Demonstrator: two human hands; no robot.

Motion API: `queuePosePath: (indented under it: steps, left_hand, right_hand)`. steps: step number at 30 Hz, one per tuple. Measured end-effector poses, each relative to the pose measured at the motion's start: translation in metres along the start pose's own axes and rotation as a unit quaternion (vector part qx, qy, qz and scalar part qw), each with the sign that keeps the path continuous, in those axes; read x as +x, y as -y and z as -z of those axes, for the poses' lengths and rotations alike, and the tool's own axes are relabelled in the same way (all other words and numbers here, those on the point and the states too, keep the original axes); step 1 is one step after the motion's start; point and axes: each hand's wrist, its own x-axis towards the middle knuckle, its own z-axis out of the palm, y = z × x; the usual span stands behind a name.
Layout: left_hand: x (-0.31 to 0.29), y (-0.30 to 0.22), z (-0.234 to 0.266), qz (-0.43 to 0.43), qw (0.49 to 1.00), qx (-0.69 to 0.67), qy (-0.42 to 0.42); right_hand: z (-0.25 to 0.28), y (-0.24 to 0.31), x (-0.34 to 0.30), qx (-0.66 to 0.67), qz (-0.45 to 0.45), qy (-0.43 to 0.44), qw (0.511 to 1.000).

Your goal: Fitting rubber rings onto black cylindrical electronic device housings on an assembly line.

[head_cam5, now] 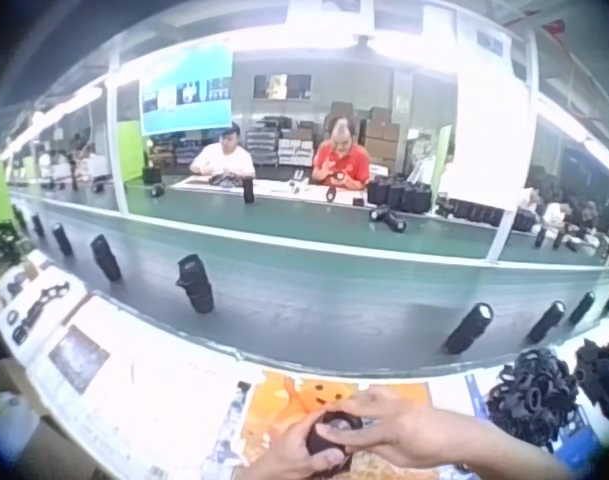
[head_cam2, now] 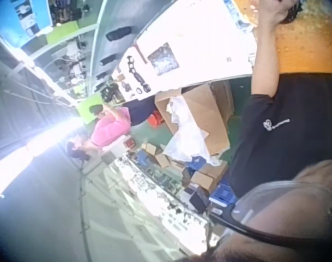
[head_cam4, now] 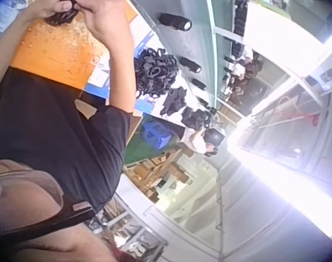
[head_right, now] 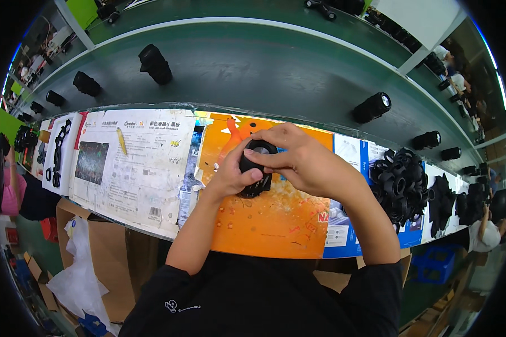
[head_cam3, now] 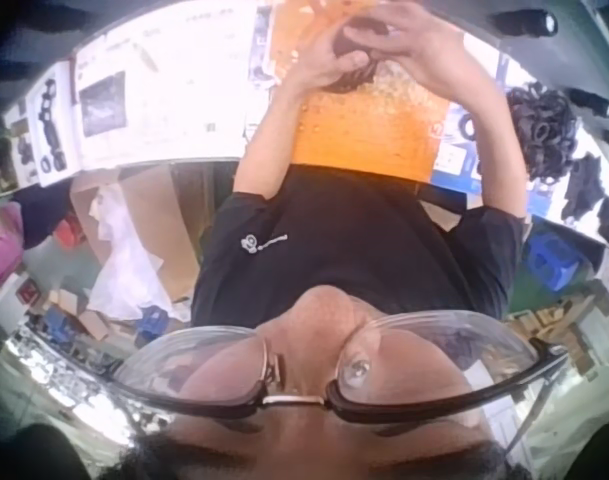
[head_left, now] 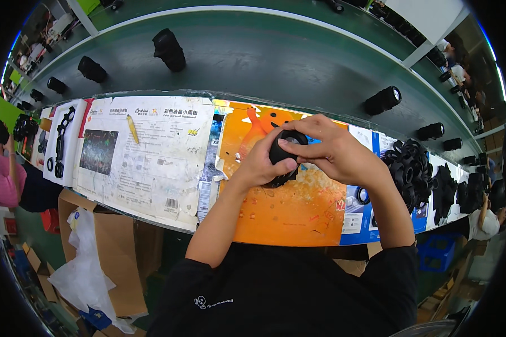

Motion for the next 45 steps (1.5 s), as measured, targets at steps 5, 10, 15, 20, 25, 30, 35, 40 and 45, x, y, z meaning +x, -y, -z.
queuePosePath:
  steps: [5,10,15,20,25,30,35,40,45]
  left_hand:
    - [-0.001,-0.014,-0.009,0.07,0.997,0.024,0.023]
    - [0.002,-0.009,-0.013,0.064,0.991,0.105,0.054]
    - [0.004,-0.012,-0.024,0.045,0.991,0.121,0.04]
    - [0.004,-0.005,-0.026,-0.035,0.98,0.193,0.019]
    - [0.002,-0.005,-0.025,0.02,0.983,0.181,0.035]
    - [0.004,0.001,-0.023,-0.055,0.983,0.17,0.035]
    - [0.002,0.015,0.01,0.008,0.995,-0.091,-0.03]
    - [0.016,-0.004,0.02,-0.051,0.982,-0.136,-0.119]
    - [0.027,-0.012,0.035,-0.03,0.962,-0.164,-0.216]
  right_hand:
    - [0.014,0.001,0.005,0.036,0.015,-0.002,0.999]
    - [-0.018,-0.009,0.042,0.18,-0.294,-0.048,0.937]
    - [-0.048,-0.027,0.042,0.114,-0.275,0.044,0.954]
    - [-0.054,-0.031,0.032,0.166,-0.235,-0.02,0.958]
    - [-0.053,-0.028,0.035,0.188,-0.29,-0.004,0.938]
    - [-0.061,-0.031,0.025,0.307,-0.28,-0.072,0.907]
    - [-0.112,-0.05,-0.003,0.516,-0.257,-0.157,0.802]
    - [-0.136,0.005,0.007,0.684,-0.273,-0.206,0.644]
    - [-0.152,-0.021,0.015,0.709,-0.227,-0.219,0.631]
